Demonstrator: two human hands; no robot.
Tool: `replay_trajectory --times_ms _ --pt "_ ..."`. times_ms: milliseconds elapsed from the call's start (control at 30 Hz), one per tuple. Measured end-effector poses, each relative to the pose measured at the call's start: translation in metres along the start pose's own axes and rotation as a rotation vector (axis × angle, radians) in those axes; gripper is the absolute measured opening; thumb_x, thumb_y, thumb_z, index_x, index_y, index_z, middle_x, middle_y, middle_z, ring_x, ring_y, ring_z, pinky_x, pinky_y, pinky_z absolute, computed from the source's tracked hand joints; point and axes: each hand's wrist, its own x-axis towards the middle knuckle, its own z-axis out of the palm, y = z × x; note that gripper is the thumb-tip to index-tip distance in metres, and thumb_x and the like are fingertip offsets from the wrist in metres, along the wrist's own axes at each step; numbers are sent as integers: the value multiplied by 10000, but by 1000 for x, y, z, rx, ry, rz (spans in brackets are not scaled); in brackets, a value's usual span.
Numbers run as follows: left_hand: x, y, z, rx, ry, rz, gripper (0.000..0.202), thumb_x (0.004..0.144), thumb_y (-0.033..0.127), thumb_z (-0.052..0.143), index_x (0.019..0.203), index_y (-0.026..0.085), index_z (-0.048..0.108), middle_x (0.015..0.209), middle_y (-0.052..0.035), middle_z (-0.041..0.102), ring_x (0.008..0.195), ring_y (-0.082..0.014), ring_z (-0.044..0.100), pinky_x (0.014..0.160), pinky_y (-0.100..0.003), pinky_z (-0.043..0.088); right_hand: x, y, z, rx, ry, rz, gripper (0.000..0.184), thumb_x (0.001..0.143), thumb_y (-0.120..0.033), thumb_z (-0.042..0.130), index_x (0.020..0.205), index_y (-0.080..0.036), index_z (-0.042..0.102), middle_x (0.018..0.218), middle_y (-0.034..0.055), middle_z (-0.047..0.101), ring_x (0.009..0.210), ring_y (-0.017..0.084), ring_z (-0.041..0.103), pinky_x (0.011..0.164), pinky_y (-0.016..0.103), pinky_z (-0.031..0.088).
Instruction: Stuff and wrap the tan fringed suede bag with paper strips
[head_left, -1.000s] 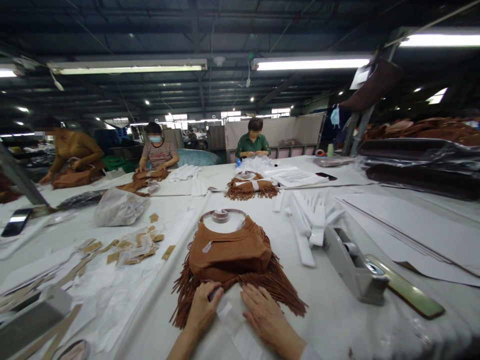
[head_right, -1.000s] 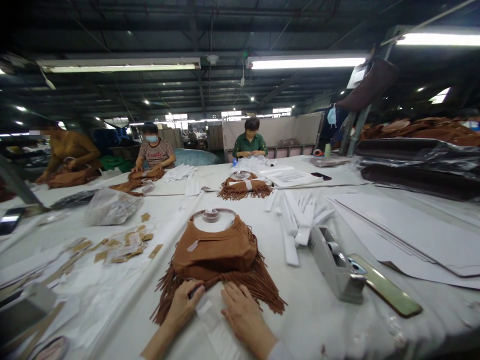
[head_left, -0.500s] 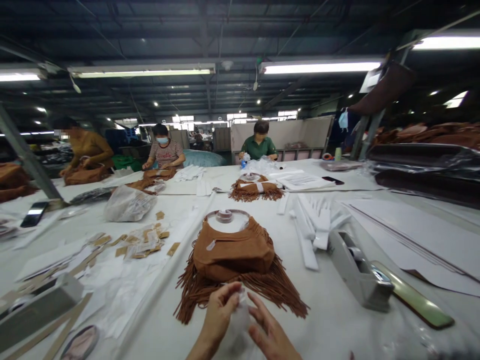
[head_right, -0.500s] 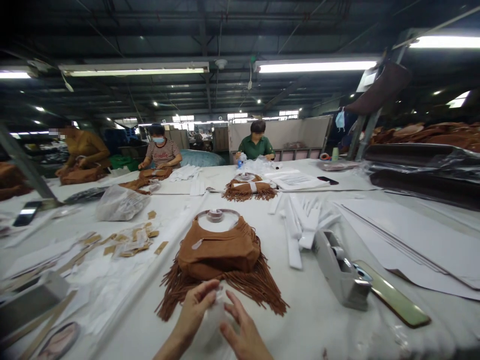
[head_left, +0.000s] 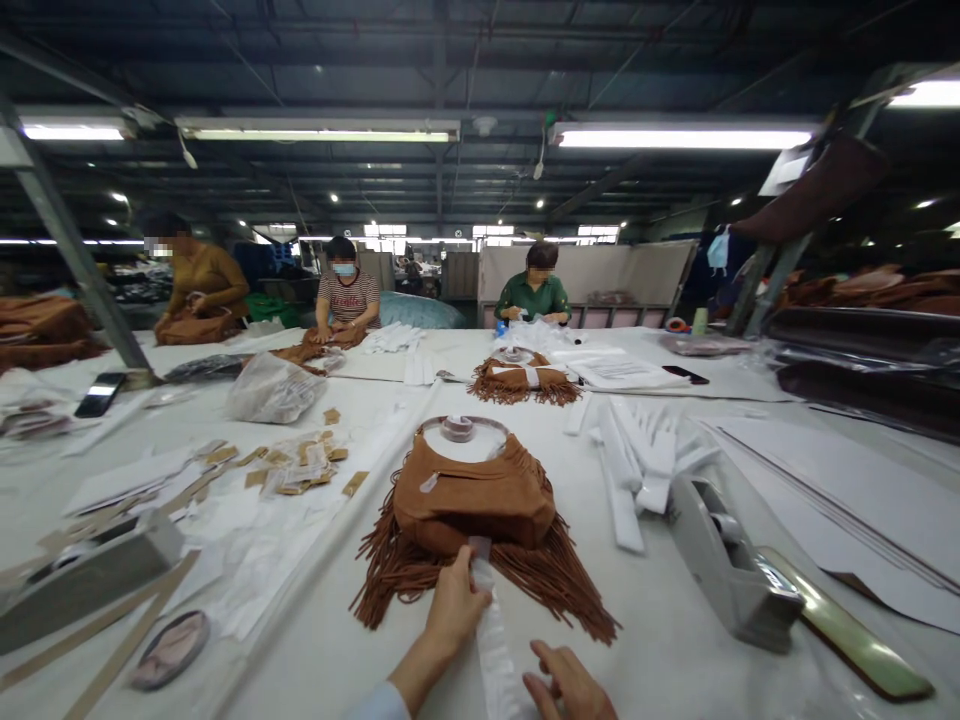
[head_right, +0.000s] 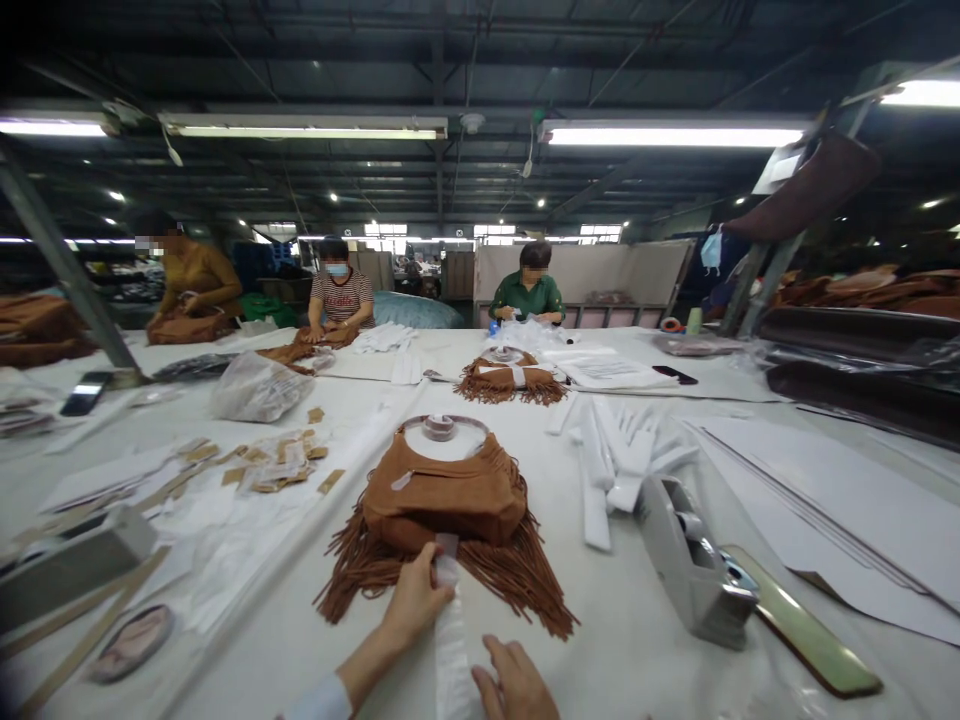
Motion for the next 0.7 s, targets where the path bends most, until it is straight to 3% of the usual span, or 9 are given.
replay_trajectory --times_ms 100,233,300,367,467,567,700 --pt "6 -6 4 44 7 -22 395 610 102 638 990 162 548 660 44 576 637 -150 564 603 -229 385 30 -22 12 -37 59 -136 279 945 -319 374 948 -224 637 832 59 650 775 188 639 730 297 523" --pt "8 -7 -7 83 -49 -35 136 802 269 557 899 175 545 576 39 579 534 -152 566 558 -238 394 63 -33 36 -282 -71 -102 264 909 -142 383 953 -207 635 890 55 649 858 165 643 787 256 508" --pt "5 -7 -19 105 -58 -16 170 863 316 490 927 178 565 623 13 612 577 -166 588 603 -261 419 72 -29 46 -389 -110 -38 241 874 -102 424 918 -187 645 887 72 654 822 177 651 747 261 510" --pt "-1 -5 -34 199 -8 29 225 851 317 515 1015 180 585 811 -47 658 783 -212 613 736 -310 430 78 -22 52 -440 -117 0 232 851 -79 442 878 -168 655 868 94 664 770 196 657 695 276 505" --pt "-9 -1 -50 573 91 97 412 804 250 555 1208 167 549 1062 -130 618 1032 -291 529 891 -402 372 86 -16 53 -504 -145 21 254 837 -46 440 811 -151 670 829 114 685 762 212 667 673 276 480" --pt "-13 0 -51 866 95 66 500 754 187 576 1252 166 531 1071 -139 595 1038 -309 508 917 -446 349 95 -16 52 -563 -168 23 275 827 -22 442 745 -137 678 747 117 691 762 226 676 653 272 453" --pt "-13 -11 -40 925 91 9 425 776 234 565 1200 204 567 1146 -145 554 1055 -345 496 880 -478 380 100 -17 54 -640 -163 19 307 826 10 419 752 -132 682 717 112 689 730 230 683 606 271 430"
